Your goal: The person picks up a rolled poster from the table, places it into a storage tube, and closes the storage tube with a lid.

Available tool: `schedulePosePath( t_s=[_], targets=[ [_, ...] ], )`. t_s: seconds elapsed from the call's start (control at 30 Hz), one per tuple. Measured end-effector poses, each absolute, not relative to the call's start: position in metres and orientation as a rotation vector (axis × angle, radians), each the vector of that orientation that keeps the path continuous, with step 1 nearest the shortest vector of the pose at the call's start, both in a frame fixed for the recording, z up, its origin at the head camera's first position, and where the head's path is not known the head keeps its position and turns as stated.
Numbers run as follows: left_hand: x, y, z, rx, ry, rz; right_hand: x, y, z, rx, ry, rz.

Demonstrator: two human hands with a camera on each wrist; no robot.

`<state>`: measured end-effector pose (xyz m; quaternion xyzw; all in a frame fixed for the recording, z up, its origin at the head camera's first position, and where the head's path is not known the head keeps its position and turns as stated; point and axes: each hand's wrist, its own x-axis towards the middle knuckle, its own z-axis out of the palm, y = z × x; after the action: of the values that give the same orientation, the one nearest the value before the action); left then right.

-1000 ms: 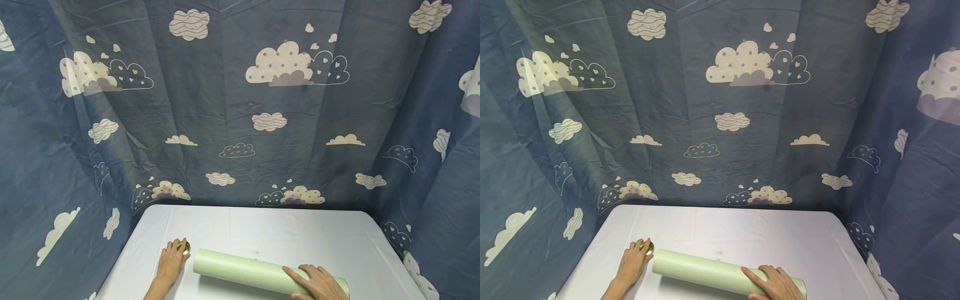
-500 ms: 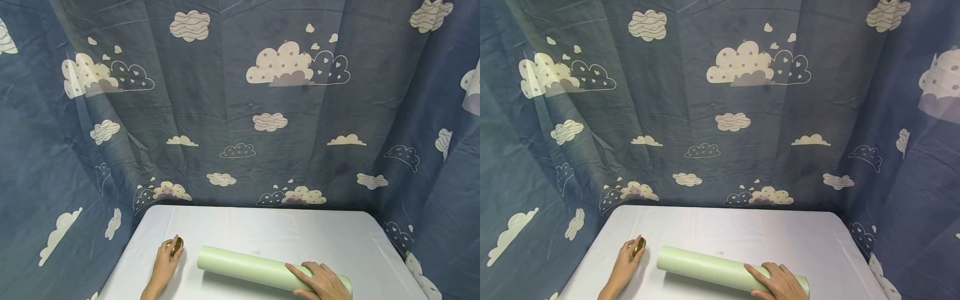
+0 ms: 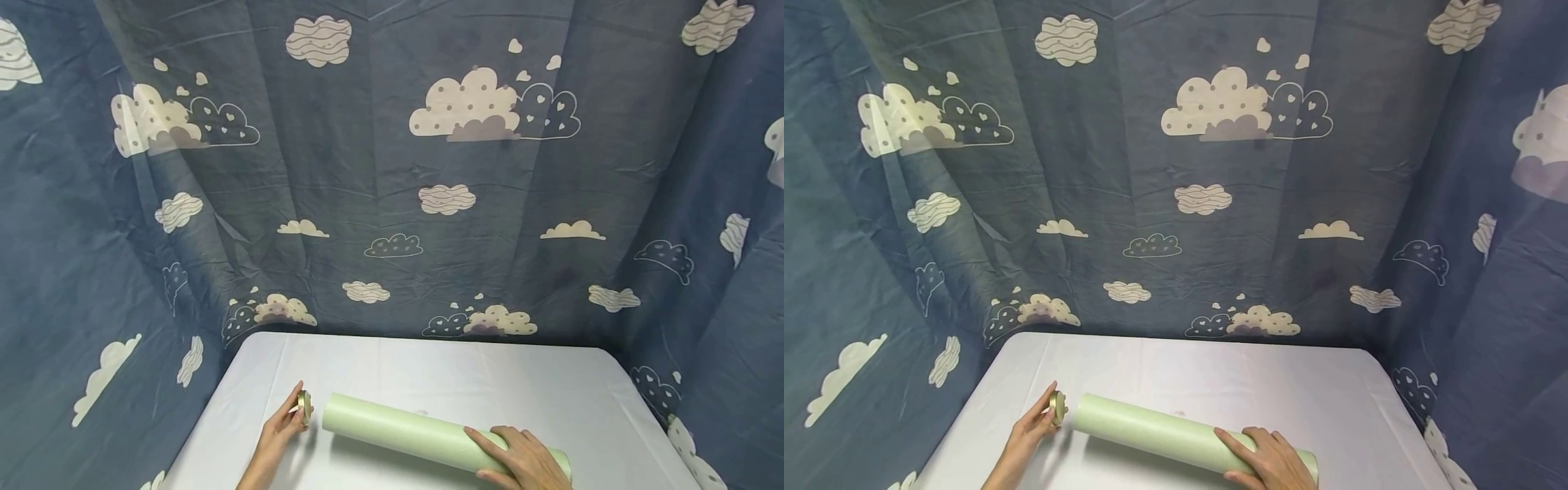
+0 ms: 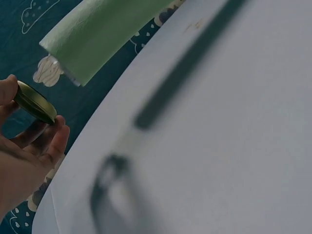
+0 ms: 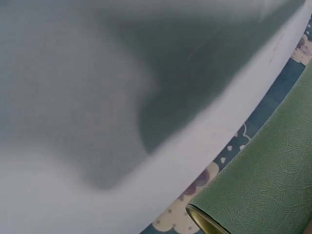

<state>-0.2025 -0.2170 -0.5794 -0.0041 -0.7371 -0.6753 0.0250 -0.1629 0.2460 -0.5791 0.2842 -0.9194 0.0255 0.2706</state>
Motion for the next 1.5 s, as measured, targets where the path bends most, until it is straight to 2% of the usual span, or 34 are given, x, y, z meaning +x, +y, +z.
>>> schedulePosePath(
  t_s=[0.9, 1.5],
  targets=[
    [-0.199, -0.209, -0.571, -0.093, -2.385, -2.19, -0.161, 0.236, -0.576, 0.771, -2.476, 0.108],
    [-0.2, -0.236, -0.572, -0.405, -2.516, -2.24, -0.159, 0.232, -0.572, 0.82, -2.537, 0.176]
  ],
)
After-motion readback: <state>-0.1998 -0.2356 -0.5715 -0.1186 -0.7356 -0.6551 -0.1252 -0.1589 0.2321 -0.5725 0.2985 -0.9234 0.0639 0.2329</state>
